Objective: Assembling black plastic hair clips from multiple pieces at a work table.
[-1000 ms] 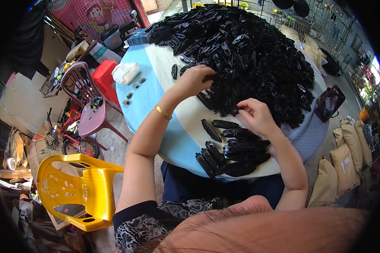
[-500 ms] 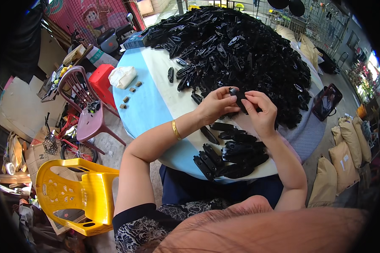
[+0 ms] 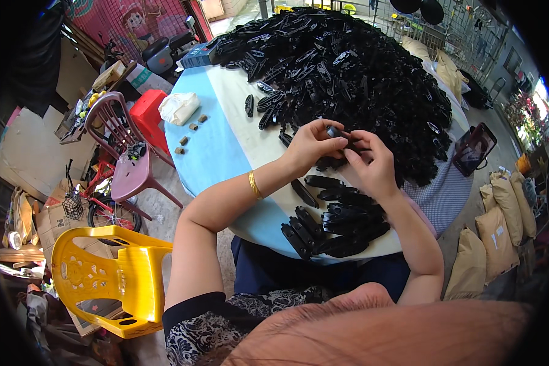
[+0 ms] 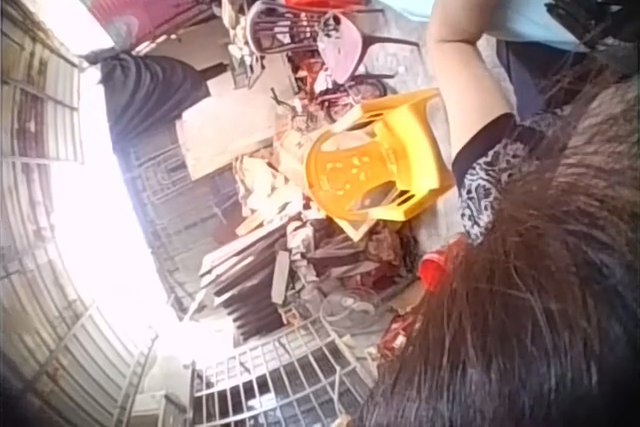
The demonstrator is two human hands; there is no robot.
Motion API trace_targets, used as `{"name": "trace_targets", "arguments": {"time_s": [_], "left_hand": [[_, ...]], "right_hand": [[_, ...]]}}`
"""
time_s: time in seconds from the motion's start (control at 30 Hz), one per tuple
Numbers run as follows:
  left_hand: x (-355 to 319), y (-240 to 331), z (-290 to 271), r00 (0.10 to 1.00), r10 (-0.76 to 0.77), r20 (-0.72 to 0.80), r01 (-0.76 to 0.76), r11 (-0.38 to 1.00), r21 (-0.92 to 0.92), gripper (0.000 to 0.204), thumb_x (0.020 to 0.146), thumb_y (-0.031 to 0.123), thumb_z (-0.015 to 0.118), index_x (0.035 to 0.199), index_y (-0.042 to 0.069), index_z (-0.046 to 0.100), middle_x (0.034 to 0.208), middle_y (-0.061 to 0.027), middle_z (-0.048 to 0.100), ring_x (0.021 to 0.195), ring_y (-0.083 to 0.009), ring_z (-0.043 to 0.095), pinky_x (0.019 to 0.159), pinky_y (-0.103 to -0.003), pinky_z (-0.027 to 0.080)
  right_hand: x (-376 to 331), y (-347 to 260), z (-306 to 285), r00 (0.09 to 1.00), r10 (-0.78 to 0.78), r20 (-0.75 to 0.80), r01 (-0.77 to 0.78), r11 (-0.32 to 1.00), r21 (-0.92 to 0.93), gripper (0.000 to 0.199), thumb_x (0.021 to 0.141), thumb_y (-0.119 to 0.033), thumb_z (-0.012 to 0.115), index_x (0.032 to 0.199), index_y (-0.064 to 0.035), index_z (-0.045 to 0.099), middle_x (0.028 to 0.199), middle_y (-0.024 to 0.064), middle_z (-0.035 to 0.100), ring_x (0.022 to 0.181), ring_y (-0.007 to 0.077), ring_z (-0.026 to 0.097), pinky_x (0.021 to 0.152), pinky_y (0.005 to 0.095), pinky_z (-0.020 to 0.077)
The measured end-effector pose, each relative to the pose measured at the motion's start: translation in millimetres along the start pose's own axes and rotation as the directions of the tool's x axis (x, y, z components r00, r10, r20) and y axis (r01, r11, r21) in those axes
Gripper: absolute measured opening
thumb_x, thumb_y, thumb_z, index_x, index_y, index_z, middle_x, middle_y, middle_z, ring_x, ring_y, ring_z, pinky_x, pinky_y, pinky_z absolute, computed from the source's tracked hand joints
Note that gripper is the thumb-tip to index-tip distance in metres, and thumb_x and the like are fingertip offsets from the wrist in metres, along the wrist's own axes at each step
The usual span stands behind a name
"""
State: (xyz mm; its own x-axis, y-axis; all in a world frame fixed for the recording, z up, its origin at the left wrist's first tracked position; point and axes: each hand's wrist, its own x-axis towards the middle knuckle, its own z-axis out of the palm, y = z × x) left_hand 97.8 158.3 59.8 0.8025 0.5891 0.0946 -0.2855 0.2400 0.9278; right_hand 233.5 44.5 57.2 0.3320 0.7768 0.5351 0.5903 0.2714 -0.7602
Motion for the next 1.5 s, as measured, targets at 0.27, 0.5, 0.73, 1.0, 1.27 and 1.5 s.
{"name": "trace_targets", "arguments": {"time_s": [0.27, 0.5, 0.73, 1.0, 1.27, 1.5], "left_hand": [[-8.9, 18.2, 5.1, 0.967, 0.18, 0.18, -0.24, 0.879, 0.412, 0.032, 0.081, 0.002, 0.067, 0.109, -0.001, 0.053, 0.103, -0.0105, 0.063, 0.084, -0.0106, 0.061, 0.071, -0.022, 0.052], [5.0, 74.6, -65.1, 0.932, -0.027, 0.361, -0.344, 0.249, 0.905, 0.035, 0.071, 0.016, 0.075, 0.1, 0.005, 0.061, 0.1, -0.0065, 0.063, 0.096, -0.0223, 0.057, 0.084, -0.033, 0.045], [15.0, 45.2, -79.6, 0.92, -0.288, 0.264, -0.24, 0.118, 0.964, 0.029, 0.065, 0.008, 0.074, 0.092, 0.003, 0.063, 0.086, -0.0082, 0.064, 0.085, -0.0279, 0.06, 0.076, -0.037, 0.048], [17.0, 56.6, -66.5, 0.97, -0.132, 0.203, -0.022, 0.787, 0.616, 0.025, 0.082, 0.012, 0.068, 0.1, -0.003, 0.059, 0.087, -0.0073, 0.065, 0.077, -0.015, 0.064, 0.07, -0.026, 0.053], [20.3, 6.8, -34.9, 0.956, -0.166, 0.242, 0.223, 0.947, -0.232, 0.026, 0.094, 0.02, 0.051, 0.116, 0.006, 0.051, 0.104, -0.0123, 0.062, 0.098, -0.0263, 0.063, 0.087, -0.036, 0.053], [8.9, -5.5, -14.2, 0.94, -0.212, 0.269, 0.263, 0.949, -0.172, 0.026, 0.086, 0.002, 0.06, 0.112, 0.004, 0.056, 0.103, -0.0071, 0.061, 0.095, -0.0179, 0.061, 0.085, -0.034, 0.052]], "right_hand": [[3.3, -1.9, -10.2, 0.946, 0.167, 0.279, -0.24, 0.938, 0.249, 0.023, 0.082, -0.006, 0.066, 0.103, 0.0047, 0.062, 0.088, 0.0093, 0.068, 0.077, 0.0098, 0.062, 0.07, 0.0232, 0.0508], [4.7, 15.6, -24.8, 0.745, -0.023, 0.667, 0.119, 0.988, -0.099, 0.025, 0.076, -0.022, 0.071, 0.091, -0.0027, 0.069, 0.081, 0.0098, 0.063, 0.069, 0.0143, 0.059, 0.061, 0.0262, 0.0463], [3.8, 19.6, -12.9, 0.882, 0.05, 0.468, 0.045, 0.981, -0.189, 0.017, 0.08, -0.018, 0.064, 0.088, -0.0036, 0.067, 0.073, 0.0079, 0.06, 0.062, 0.0242, 0.059, 0.057, 0.0308, 0.0483], [4.5, 30.5, -9.3, 0.865, -0.238, 0.441, 0.441, 0.778, -0.446, 0.016, 0.075, -0.015, 0.066, 0.088, -0.0063, 0.063, 0.079, 0.0072, 0.059, 0.068, 0.0279, 0.06, 0.063, 0.0373, 0.0508], [8.1, 14.8, -10.8, 0.998, -0.01, 0.061, 0.016, 0.996, -0.093, 0.022, 0.073, -0.007, 0.075, 0.088, -0.0021, 0.06, 0.079, 0.0081, 0.065, 0.069, 0.0139, 0.063, 0.061, 0.024, 0.0507], [4.8, 24.5, -10.1, 0.997, 0.053, -0.058, -0.04, 0.979, 0.2, 0.018, 0.073, -0.001, 0.074, 0.086, 0.0005, 0.061, 0.079, 0.0045, 0.064, 0.067, 0.0094, 0.06, 0.062, 0.0216, 0.0508]]}}
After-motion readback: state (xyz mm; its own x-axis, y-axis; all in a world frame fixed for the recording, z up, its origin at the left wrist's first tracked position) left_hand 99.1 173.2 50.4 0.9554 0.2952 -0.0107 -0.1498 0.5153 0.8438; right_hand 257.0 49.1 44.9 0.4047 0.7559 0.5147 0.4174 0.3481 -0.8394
